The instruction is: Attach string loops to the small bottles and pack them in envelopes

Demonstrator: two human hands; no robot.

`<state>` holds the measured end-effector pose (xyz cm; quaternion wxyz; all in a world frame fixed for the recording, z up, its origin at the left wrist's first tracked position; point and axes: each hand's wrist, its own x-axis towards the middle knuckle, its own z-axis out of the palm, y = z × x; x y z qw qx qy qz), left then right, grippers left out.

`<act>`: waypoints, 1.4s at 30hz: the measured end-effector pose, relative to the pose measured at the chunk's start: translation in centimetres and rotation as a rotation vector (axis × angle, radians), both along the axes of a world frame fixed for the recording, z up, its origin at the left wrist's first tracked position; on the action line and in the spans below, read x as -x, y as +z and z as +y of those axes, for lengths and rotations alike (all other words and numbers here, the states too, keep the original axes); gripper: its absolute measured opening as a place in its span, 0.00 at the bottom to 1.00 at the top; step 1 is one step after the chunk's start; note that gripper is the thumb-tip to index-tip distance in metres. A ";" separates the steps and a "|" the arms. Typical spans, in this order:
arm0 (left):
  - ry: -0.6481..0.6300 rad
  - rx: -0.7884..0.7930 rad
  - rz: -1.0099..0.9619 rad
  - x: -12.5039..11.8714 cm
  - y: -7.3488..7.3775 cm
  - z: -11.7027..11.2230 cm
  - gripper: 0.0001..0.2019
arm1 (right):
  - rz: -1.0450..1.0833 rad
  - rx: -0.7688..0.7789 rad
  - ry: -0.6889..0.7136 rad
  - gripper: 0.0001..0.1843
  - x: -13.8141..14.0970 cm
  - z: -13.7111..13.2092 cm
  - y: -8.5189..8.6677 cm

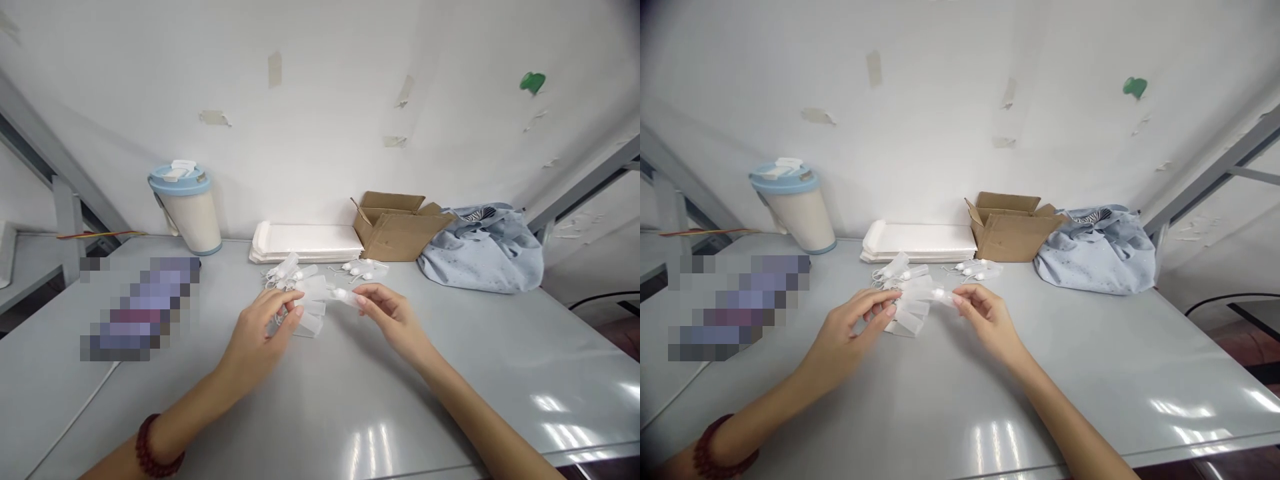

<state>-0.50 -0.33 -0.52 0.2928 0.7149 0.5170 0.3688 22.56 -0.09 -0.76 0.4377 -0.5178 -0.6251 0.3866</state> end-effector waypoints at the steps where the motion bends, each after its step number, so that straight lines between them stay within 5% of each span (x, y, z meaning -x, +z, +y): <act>1: -0.005 0.047 -0.025 0.0 0.2 -0.1 0.14 | 0.009 0.009 0.033 0.14 0.2 -0.2 0.0; 6: -0.043 0.235 -0.146 0.1 0.8 0.0 0.15 | 0.020 0.037 0.120 0.13 0.8 -0.7 -0.1; 15: -0.055 0.322 -0.199 0.0 1.2 0.4 0.15 | 0.059 0.045 0.160 0.11 0.9 -0.9 0.1; 33: -0.080 0.371 -0.245 -0.1 0.7 0.5 0.15 | 0.017 0.022 0.178 0.11 0.8 -0.9 -0.1; 42: -0.197 0.349 -0.228 0.0 0.9 0.4 0.13 | 0.043 0.029 0.162 0.11 1.1 -1.1 -0.1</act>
